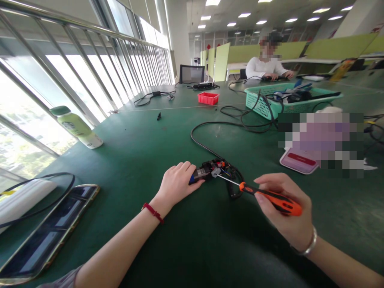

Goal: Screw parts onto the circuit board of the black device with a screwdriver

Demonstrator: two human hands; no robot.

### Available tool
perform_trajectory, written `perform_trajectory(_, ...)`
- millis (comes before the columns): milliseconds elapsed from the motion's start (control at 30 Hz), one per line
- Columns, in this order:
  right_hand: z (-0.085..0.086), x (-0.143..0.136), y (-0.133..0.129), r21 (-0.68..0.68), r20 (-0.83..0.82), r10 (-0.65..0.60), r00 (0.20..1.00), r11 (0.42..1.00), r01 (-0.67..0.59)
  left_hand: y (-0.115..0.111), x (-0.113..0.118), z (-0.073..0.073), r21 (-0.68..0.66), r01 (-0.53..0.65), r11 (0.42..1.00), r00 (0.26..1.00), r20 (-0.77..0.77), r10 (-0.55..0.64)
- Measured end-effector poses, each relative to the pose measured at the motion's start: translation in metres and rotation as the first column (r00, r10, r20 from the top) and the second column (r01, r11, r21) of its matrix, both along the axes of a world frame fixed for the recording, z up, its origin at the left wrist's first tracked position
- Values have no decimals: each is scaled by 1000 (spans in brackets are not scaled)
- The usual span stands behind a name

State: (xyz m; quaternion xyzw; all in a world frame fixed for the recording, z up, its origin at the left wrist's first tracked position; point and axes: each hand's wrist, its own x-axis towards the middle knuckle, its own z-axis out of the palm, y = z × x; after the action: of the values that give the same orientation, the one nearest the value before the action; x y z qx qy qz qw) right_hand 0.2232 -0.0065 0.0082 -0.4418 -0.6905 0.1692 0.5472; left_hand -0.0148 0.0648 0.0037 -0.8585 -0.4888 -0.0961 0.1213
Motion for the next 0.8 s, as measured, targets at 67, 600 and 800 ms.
perform_trajectory(67,0,-2,1,51,-67,2,998,999,1,0,0,0,3,-1,1000,1000,-5,1)
perform_trajectory(600,-3,-2,4,-101,-164,32,986,994,-49,0,0,1,-1,-6,1000,1000,-9,6)
perform_trajectory(800,2,-1,1,-221,-74,27,997,974,-42,1,-1,-1,-2,1,1000,1000,-1,-1)
